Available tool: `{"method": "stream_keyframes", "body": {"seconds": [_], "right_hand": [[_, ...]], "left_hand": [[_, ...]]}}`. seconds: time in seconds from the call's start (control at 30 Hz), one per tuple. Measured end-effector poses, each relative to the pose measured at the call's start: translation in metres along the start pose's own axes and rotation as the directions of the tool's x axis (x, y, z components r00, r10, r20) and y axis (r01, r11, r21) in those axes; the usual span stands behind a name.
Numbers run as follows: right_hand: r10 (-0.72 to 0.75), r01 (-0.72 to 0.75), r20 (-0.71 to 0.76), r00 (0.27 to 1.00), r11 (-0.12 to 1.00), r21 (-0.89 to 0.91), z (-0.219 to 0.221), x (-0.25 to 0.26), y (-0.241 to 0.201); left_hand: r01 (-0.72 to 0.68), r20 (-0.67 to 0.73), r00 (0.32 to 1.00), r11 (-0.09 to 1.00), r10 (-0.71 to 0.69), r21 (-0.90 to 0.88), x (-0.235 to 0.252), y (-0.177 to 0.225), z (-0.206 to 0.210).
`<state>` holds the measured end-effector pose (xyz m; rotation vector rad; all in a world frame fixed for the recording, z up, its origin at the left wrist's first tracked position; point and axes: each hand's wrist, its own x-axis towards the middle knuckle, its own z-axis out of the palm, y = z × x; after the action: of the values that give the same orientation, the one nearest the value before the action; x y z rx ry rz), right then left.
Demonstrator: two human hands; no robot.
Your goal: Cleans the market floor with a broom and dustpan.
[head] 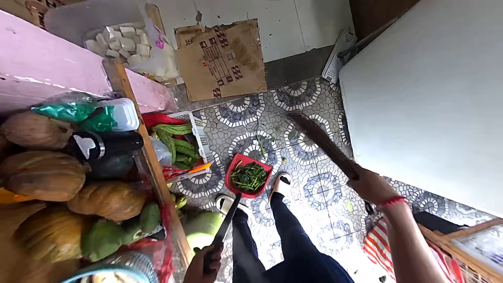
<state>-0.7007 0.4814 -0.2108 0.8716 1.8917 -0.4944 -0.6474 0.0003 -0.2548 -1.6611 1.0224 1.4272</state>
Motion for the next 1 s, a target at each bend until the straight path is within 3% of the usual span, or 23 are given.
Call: {"method": "stream_keyframes", "body": {"seconds": [0.07,0.13,0.2,0.27,0.33,0.43,0.5,0.57,0.63,0.7,0.73,0.8,1.0], "right_hand": [[0.069,-0.063,-0.066,0.995,0.993,0.101,-0.010,0.004,0.012],[0.167,-0.152,-0.083,0.983,0.975,0.163,-0.006,0.050,0.012],[0.211,-0.201,-0.037,0.977,0.963,0.181,0.024,0.107,0.015],[0.149,-0.158,0.067,0.987,0.976,0.153,0.070,0.124,0.027],[0.120,-0.145,0.169,0.978,0.979,0.145,0.103,0.085,0.043],[0.188,-0.253,0.194,0.963,0.879,0.403,0.138,-0.019,0.082],[0.309,-0.391,0.240,0.920,0.711,0.584,0.166,-0.077,0.102],[0.432,-0.491,0.298,0.851,0.455,0.743,0.193,-0.093,0.122],[0.462,-0.466,0.384,0.800,0.075,0.881,0.204,-0.060,0.137],[0.356,-0.352,0.453,0.817,-0.313,0.882,0.194,0.001,0.142],[0.310,-0.295,0.452,0.836,-0.442,0.847,0.183,0.034,0.133],[0.260,-0.199,0.371,0.892,-0.510,0.837,0.151,0.092,0.084],[0.123,-0.042,0.077,0.989,-0.266,0.963,0.038,0.185,-0.101]], "left_hand": [[-0.017,-0.024,1.000,1.000,0.016,-0.017,-0.001,-0.003,0.007],[-0.025,-0.046,0.999,0.999,0.024,-0.027,-0.001,-0.005,0.012],[-0.028,-0.047,0.999,0.999,0.026,-0.032,-0.002,-0.005,0.012],[-0.030,-0.029,0.999,0.999,0.029,-0.025,-0.001,-0.004,0.008],[-0.032,-0.038,0.999,0.999,0.031,-0.024,0.001,-0.004,0.006],[-0.028,-0.083,0.996,0.999,0.027,-0.016,-0.003,-0.004,0.009],[-0.032,-0.094,0.995,0.999,0.032,-0.003,-0.002,-0.002,0.012],[-0.028,-0.103,0.994,1.000,0.027,-0.005,-0.001,0.000,0.014],[-0.018,-0.111,0.994,1.000,0.017,-0.008,-0.001,0.002,0.014],[-0.008,-0.111,0.994,1.000,0.006,-0.017,-0.002,0.004,0.013],[-0.008,-0.102,0.995,1.000,0.007,-0.016,-0.002,0.006,0.012],[-0.019,-0.087,0.996,1.000,0.018,-0.010,0.001,0.008,0.009],[-0.028,-0.092,0.995,0.999,0.030,0.016,-0.001,0.014,0.012]]}}
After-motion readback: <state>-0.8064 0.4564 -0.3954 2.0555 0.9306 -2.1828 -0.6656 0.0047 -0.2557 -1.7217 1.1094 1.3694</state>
